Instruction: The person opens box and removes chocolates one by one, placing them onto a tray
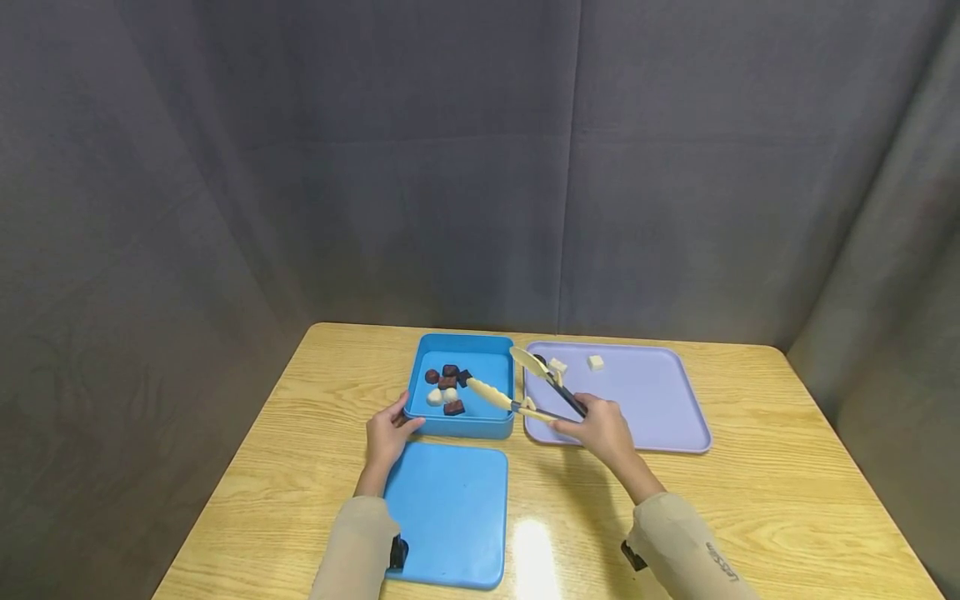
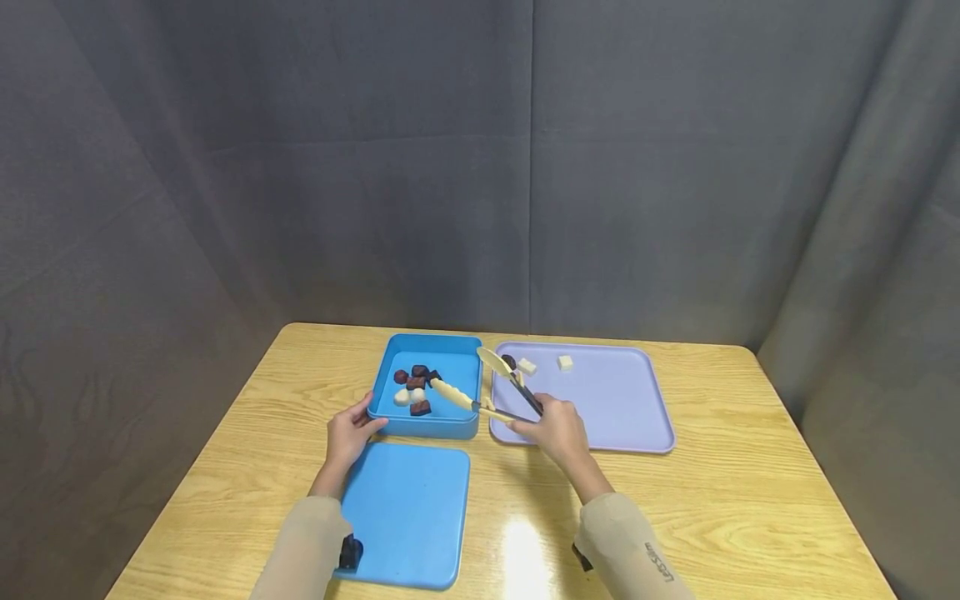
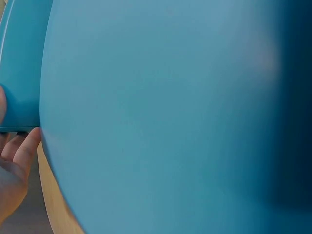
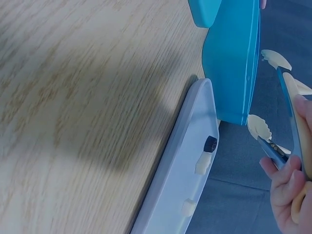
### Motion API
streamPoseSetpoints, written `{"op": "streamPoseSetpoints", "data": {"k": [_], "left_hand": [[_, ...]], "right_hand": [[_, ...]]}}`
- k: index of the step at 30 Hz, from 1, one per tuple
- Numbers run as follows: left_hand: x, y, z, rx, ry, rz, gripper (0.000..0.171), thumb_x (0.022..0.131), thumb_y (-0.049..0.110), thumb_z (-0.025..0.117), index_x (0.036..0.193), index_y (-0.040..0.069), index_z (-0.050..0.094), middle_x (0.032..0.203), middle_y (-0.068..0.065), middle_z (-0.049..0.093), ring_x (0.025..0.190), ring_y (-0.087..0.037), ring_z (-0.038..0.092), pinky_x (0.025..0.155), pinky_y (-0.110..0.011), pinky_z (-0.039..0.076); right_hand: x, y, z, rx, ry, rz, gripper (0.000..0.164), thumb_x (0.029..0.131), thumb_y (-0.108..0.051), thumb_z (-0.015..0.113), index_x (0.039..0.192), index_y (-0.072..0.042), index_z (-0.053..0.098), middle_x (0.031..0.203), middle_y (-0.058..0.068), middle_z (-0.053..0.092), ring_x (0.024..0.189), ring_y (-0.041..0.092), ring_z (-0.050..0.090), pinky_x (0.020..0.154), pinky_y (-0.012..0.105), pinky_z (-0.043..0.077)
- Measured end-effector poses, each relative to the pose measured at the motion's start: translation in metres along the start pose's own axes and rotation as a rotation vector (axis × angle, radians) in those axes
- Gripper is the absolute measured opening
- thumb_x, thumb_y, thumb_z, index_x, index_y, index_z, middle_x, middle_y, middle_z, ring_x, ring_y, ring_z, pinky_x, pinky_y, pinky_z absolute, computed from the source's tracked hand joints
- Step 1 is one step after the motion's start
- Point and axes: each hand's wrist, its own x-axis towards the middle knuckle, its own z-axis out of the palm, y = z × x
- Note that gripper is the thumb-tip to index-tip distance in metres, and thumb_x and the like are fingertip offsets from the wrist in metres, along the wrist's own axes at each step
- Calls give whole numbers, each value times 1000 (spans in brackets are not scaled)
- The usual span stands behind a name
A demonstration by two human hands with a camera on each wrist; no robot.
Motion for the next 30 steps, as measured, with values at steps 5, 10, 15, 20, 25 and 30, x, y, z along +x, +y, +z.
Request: {"op": "streamPoseSetpoints", "data": {"k": [5, 10, 15, 20, 25, 30], "left_hand": [[1, -1, 2, -10, 3, 2, 52, 78, 4, 68, 126, -2, 48, 126, -18, 47, 110, -33, 49, 86, -39, 45], [2, -2, 4, -18, 7, -5, 53, 77, 4, 68, 126, -1, 48, 127, -16, 47, 110, -32, 49, 86, -37, 45], [2, -2, 6, -20, 13, 7, 53, 77, 4, 68, 125, -2, 48, 126, -16, 47, 111, -31, 49, 86, -37, 45], [1, 1, 7, -23, 16, 16, 52, 77, 4, 68, 125, -2, 48, 127, -16, 47, 111, -31, 48, 85, -36, 45], [0, 1, 7, -25, 5, 21, 52, 77, 3, 68, 125, -3, 48, 127, -16, 47, 111, -31, 48, 85, -36, 45], [1, 1, 7, -18, 2, -7, 53, 77, 6, 68, 125, -1, 48, 127, -15, 47, 111, -30, 49, 86, -36, 45]], "right_hand": [[3, -3, 0, -12, -15, 2, 61, 67, -34, 76, 110, 6, 60, 93, 18, 64, 66, 21, 56, 56, 36, 48], [6, -6, 0, -41, -15, -19, 59, 67, -34, 76, 108, 6, 60, 91, 18, 64, 69, 23, 57, 58, 39, 49], [11, -8, 0, -83, -25, -28, 56, 67, -36, 76, 103, 4, 62, 85, 16, 65, 64, 22, 54, 54, 37, 46], [17, -11, 1, -122, -21, -42, 47, 66, -38, 76, 90, 0, 64, 68, 7, 59, 56, 19, 47, 46, 32, 40], [22, -14, 3, -150, -33, -41, 39, 66, -38, 76, 78, -5, 59, 60, 1, 50, 53, 17, 42, 42, 29, 34], [27, -20, 4, -179, -51, -51, 39, 66, -38, 76, 75, -5, 57, 57, 0, 48, 51, 17, 41, 41, 28, 33]]}}
